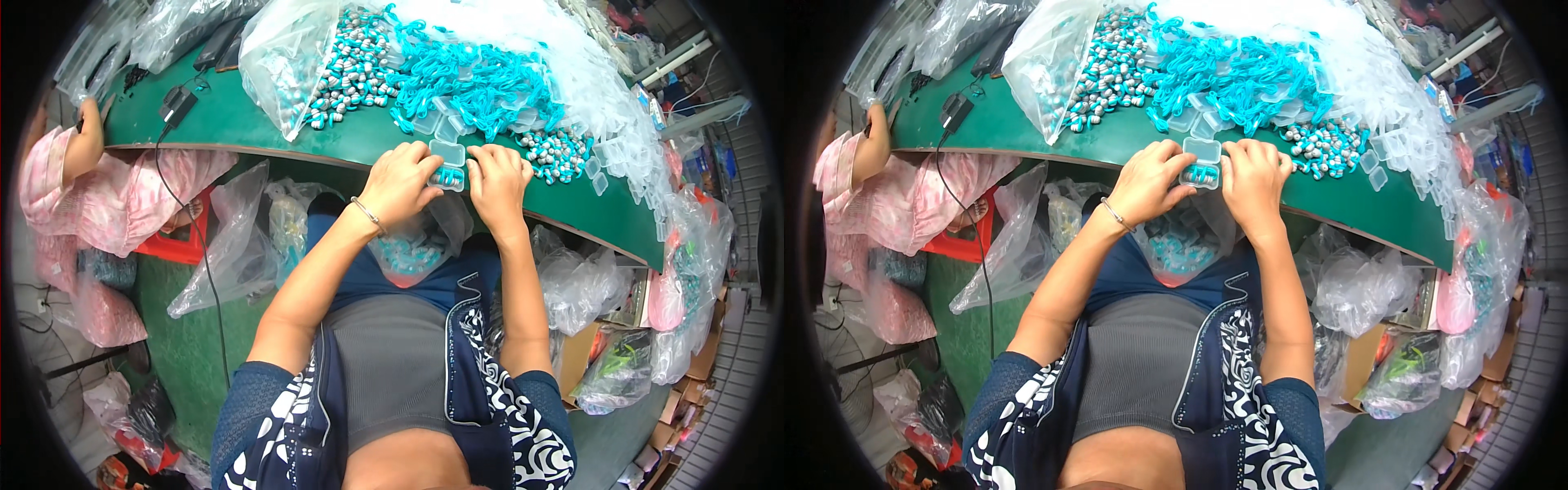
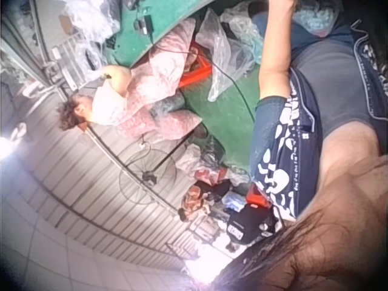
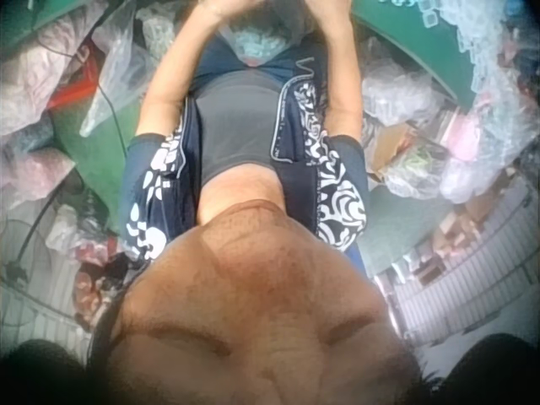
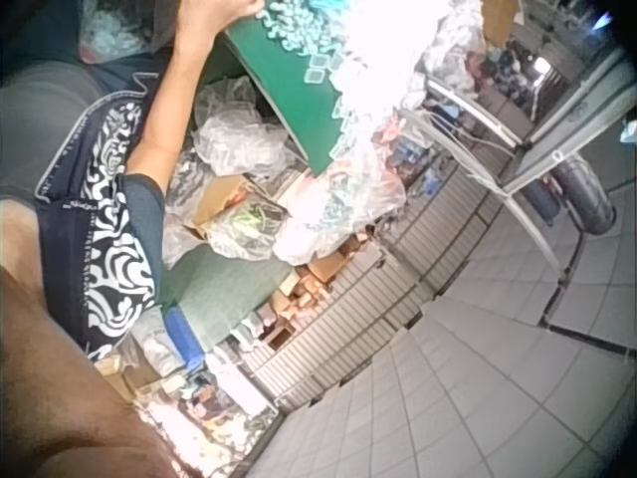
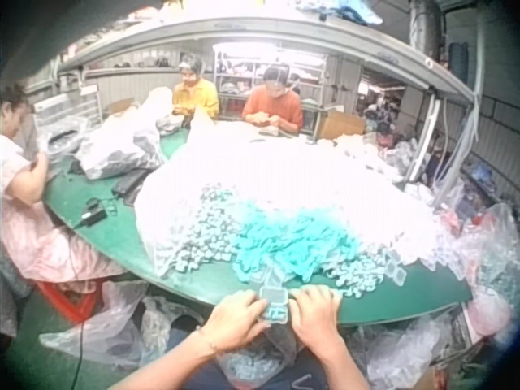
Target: Placing small items into plastic containers and then into bags.
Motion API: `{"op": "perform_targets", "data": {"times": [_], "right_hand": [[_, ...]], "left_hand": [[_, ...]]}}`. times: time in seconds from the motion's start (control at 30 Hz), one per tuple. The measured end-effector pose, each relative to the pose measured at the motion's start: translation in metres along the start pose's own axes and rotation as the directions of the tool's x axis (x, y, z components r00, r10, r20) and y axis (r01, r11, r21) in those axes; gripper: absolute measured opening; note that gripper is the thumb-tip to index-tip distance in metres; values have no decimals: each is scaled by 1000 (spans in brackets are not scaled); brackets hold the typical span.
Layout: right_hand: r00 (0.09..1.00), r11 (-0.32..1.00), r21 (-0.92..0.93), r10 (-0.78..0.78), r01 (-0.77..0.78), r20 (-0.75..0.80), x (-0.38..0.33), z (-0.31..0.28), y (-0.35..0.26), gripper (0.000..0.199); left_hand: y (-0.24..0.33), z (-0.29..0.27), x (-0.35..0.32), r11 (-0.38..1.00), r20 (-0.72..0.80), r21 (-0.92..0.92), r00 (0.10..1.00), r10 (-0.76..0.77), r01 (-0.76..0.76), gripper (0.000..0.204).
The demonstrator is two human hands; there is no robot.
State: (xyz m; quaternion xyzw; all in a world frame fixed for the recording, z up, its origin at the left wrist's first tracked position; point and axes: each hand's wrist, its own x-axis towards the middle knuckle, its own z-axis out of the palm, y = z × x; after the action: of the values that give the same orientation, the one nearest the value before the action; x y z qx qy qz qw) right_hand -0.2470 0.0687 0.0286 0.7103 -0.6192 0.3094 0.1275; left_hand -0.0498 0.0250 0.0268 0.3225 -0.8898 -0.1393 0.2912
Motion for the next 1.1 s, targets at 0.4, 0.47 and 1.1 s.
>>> {"op": "perform_targets", "data": {"times": [0.4,0.47,1.1], "right_hand": [[1000,975,220,-19,18,1,7,11,7,19],[999,940,338,-31,42,-39,6,11,10,19],[993,821,568,-104,52,60,-13,0,-13,25]], "left_hand": [[-3,1,-4,989,-20,-150,1000,-16,13,59],[-3,3,-5,975,-43,-216,998,-54,44,64],[-17,9,-9,948,-147,-297,987,69,-111,23]]}}
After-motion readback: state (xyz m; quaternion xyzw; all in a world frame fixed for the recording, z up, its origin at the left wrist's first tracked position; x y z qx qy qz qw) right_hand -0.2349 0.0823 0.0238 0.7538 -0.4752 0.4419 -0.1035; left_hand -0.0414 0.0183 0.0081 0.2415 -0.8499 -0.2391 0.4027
